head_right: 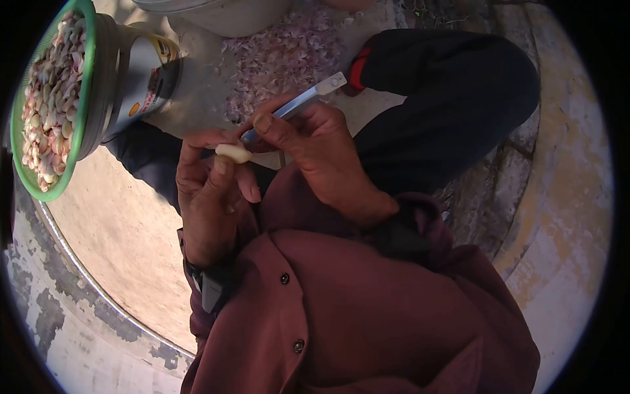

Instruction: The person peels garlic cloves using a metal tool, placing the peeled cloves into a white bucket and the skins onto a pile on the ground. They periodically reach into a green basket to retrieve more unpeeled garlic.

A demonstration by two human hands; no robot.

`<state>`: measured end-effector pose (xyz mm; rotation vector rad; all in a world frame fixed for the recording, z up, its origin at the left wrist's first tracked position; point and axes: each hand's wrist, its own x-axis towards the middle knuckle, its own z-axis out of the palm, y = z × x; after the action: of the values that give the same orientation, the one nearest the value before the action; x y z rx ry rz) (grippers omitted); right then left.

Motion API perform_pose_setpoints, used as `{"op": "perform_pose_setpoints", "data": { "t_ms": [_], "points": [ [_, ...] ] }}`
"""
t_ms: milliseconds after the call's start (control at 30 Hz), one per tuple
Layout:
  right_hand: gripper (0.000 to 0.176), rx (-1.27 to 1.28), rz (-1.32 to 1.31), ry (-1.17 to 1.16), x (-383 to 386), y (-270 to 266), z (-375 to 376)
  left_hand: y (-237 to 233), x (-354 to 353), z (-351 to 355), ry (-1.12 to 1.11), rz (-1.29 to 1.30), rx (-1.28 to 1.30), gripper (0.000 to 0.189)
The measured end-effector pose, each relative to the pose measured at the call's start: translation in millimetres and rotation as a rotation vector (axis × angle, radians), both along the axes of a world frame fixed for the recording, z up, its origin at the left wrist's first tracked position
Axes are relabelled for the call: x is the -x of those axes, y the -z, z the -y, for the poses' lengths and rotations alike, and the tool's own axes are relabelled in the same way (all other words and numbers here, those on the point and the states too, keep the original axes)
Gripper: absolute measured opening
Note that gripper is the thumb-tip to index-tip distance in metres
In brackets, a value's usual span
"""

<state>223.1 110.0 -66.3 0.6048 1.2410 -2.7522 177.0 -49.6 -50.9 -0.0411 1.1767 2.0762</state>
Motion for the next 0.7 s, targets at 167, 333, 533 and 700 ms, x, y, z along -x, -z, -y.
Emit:
{"op": "perform_pose_setpoints", "data": {
  "t_ms": [167, 333, 533, 700],
  "points": [
    [0.016, -0.266, -0.154, 0.076, 3.4, 5.1, -2.0, 10.8, -0.7, -5.8, -0.051, 0.142, -0.021, 0.027],
    [0.016, -0.224, -0.123, 0.026, 3.8, 4.6, -1.2, 5.4, 0.1, -14.0, -0.076, 0.049, 0.265, 0.031],
    [0.021, 0.213, -0.121, -0.133, 3.8, -3.5, -12.8, 6.6, 10.3, -9.2, -0.132, 0.26, 0.09, 0.026],
    [0.018, 0.123, -0.112, -0.345, 2.8, -4.2, -22.8, -49.5, 60.6, -22.0, -0.382, -0.22, 0.185, 0.031]
  ]
}}
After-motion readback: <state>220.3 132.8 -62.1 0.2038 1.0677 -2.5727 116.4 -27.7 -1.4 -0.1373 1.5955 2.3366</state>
